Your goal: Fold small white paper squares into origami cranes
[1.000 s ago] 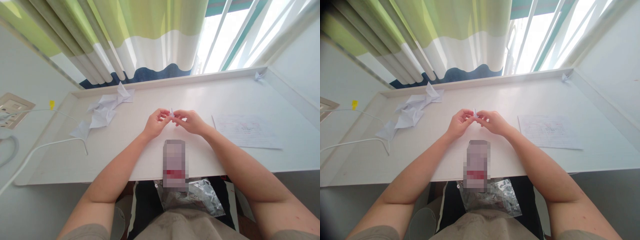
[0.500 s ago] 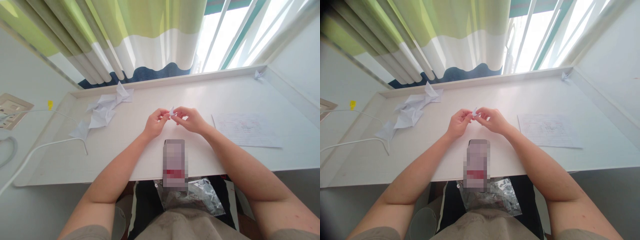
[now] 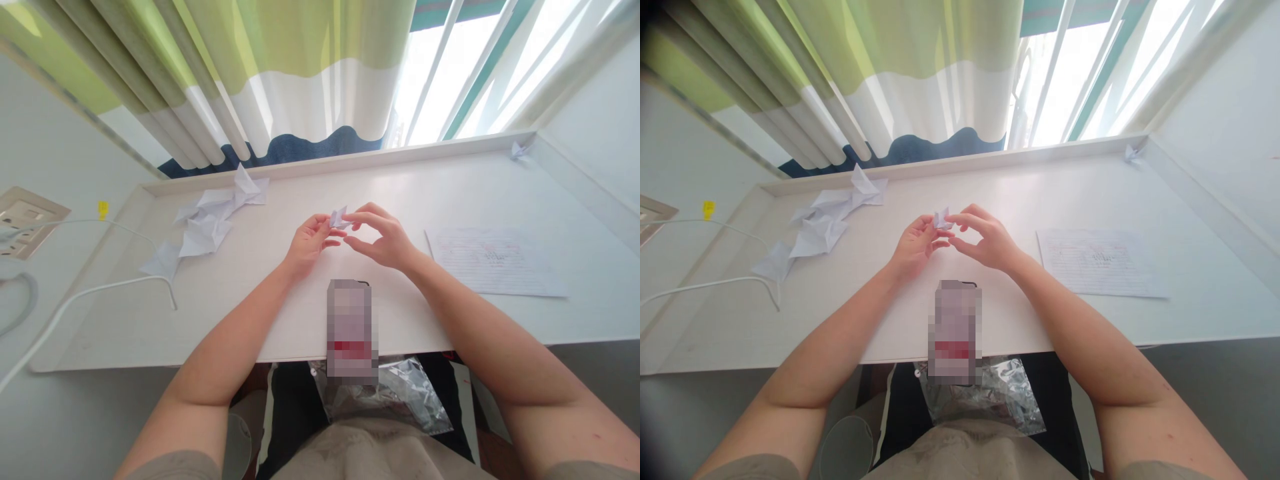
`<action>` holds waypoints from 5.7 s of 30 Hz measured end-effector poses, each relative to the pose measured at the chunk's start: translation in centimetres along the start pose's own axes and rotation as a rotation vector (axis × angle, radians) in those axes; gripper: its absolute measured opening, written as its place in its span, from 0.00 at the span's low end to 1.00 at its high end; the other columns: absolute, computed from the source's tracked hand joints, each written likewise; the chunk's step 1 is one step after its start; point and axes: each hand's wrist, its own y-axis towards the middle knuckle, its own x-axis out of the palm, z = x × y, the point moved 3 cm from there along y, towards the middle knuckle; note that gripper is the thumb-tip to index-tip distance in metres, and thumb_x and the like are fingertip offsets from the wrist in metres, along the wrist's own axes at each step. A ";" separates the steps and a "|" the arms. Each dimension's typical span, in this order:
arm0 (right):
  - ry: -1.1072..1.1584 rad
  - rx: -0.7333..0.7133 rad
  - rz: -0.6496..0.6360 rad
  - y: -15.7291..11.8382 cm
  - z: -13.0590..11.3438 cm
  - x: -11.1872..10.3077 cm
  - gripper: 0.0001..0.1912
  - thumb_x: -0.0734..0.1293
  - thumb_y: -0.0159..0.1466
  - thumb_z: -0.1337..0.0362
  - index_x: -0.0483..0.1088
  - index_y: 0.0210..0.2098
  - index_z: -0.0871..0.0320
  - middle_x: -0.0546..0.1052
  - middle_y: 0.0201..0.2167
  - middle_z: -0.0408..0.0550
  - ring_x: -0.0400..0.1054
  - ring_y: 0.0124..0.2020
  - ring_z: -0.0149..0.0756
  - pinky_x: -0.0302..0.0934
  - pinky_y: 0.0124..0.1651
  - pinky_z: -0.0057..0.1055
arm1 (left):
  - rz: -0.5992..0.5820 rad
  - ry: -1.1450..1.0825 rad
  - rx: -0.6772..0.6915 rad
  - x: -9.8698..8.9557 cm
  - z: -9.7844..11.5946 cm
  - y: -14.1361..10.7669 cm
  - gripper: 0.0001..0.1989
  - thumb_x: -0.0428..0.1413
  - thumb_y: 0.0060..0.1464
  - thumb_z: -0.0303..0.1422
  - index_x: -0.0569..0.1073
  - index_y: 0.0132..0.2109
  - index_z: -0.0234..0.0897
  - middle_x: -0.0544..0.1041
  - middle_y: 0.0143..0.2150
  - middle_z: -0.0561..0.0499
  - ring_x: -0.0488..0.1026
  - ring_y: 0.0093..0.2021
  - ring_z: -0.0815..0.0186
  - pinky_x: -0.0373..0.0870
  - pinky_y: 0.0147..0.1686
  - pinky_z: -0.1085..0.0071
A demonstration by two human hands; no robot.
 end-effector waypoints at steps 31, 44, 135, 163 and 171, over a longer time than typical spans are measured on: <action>0.204 0.115 -0.026 0.2 -0.4 -0.1 0.08 0.75 0.69 0.55 0.77 0.39 0.51 0.77 0.41 0.46 0.75 0.43 0.39 0.75 0.49 0.45 | -0.202 -0.028 -0.092 1.3 0.0 -0.7 0.26 0.71 0.57 0.56 0.79 0.48 0.40 0.88 0.42 0.50 0.88 0.42 0.57 0.78 0.51 0.59; 0.377 0.380 0.045 -0.1 1.6 0.7 0.22 0.78 0.64 0.52 0.73 0.52 0.49 0.79 0.38 0.42 0.78 0.39 0.38 0.74 0.42 0.40 | -0.065 0.084 -0.035 1.2 -0.4 -0.4 0.20 0.69 0.61 0.49 0.78 0.47 0.38 0.86 0.45 0.48 0.86 0.43 0.61 0.78 0.46 0.63; 0.483 0.435 0.123 -0.4 2.2 2.4 0.17 0.75 0.67 0.46 0.76 0.47 0.50 0.80 0.41 0.46 0.75 0.36 0.37 0.74 0.39 0.39 | 0.087 0.617 0.386 0.9 0.7 -0.6 0.14 0.64 0.66 0.45 0.83 0.48 0.40 0.87 0.46 0.46 0.83 0.45 0.61 0.80 0.45 0.64; -0.271 -0.227 0.150 -0.3 -0.4 0.6 0.09 0.71 0.72 0.68 0.82 0.45 0.46 0.81 0.36 0.45 0.72 0.37 0.40 0.70 0.39 0.40 | 0.109 0.416 0.327 1.0 0.4 -0.7 0.15 0.66 0.64 0.45 0.85 0.48 0.40 0.88 0.47 0.45 0.83 0.45 0.61 0.80 0.47 0.63; -0.293 -0.280 0.208 -0.3 -1.0 0.3 0.08 0.70 0.73 0.68 0.80 0.44 0.48 0.79 0.34 0.44 0.72 0.34 0.38 0.69 0.37 0.38 | 0.056 0.175 0.253 1.2 -0.3 -0.5 0.23 0.71 0.58 0.51 0.84 0.48 0.38 0.88 0.46 0.43 0.84 0.46 0.60 0.80 0.44 0.64</action>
